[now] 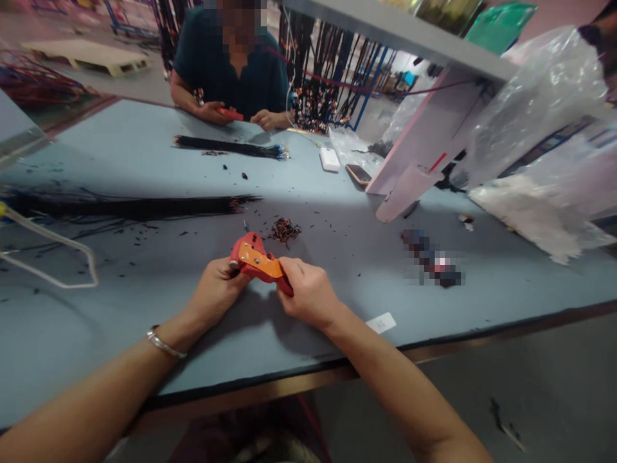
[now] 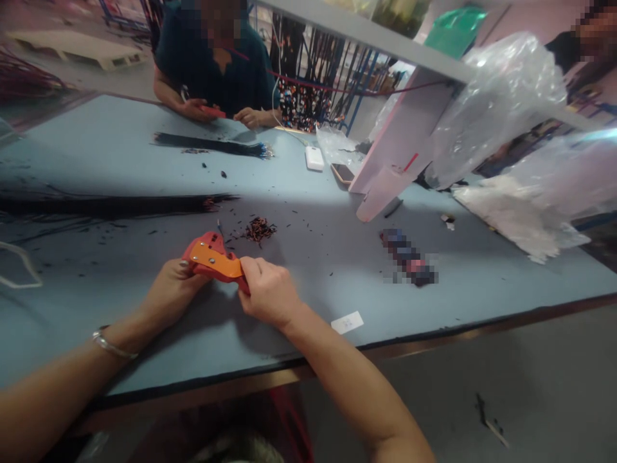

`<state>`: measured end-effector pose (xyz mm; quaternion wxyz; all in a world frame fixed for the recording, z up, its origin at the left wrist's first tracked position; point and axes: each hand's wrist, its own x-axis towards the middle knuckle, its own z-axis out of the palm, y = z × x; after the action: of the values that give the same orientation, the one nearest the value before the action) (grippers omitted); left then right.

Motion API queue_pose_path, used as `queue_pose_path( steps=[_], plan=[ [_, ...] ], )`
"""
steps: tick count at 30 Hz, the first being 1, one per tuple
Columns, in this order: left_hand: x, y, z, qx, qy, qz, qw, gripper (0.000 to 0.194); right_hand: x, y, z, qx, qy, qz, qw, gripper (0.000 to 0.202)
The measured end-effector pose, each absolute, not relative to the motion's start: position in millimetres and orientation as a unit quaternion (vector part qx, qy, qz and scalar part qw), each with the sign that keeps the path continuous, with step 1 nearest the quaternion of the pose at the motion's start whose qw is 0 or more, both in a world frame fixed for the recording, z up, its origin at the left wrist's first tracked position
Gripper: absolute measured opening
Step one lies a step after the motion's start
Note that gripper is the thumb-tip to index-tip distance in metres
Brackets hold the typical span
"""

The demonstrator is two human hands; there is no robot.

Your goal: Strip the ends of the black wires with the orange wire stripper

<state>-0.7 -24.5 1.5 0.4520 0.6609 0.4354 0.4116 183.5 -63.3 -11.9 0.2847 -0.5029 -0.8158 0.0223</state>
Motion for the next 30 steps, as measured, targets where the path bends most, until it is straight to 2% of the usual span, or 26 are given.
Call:
queue_pose_path(
  steps=[10, 13, 16, 18, 21, 23, 26, 30],
  plan=[
    [-1, -24, 2, 0.672, 0.430, 0.411, 0.441, 0.036, 186, -62, -12, -0.499, -0.823, 0.032, 0.267, 0.018],
    [0, -24, 2, 0.673, 0.436, 0.410, 0.434, 0.034, 187, -61, -8, -0.506, -0.805, 0.080, 0.299, 0.019],
    [0, -23, 2, 0.666, 0.463, 0.407, 0.419, 0.027, 190, -59, 2, -0.545, -0.733, 0.191, 0.359, 0.017],
    [0, -23, 3, 0.661, 0.477, 0.411, 0.409, 0.022, 194, -57, 7, -0.562, -0.662, 0.311, 0.387, 0.011],
    [0, -22, 4, 0.664, 0.479, 0.414, 0.398, 0.022, 199, -54, 9, -0.473, -0.521, 0.552, 0.448, 0.019],
    [-1, -22, 5, 0.664, 0.488, 0.403, 0.397, 0.024, 200, -53, 6, -0.382, -0.431, 0.666, 0.475, 0.029],
    [0, -24, 6, 0.648, 0.523, 0.388, 0.395, 0.027, 201, -54, 2, -0.302, -0.352, 0.753, 0.467, 0.032],
    [-2, -23, 8, 0.634, 0.552, 0.389, 0.377, 0.023, 202, -59, 0, -0.267, -0.317, 0.801, 0.431, 0.031]
  ],
)
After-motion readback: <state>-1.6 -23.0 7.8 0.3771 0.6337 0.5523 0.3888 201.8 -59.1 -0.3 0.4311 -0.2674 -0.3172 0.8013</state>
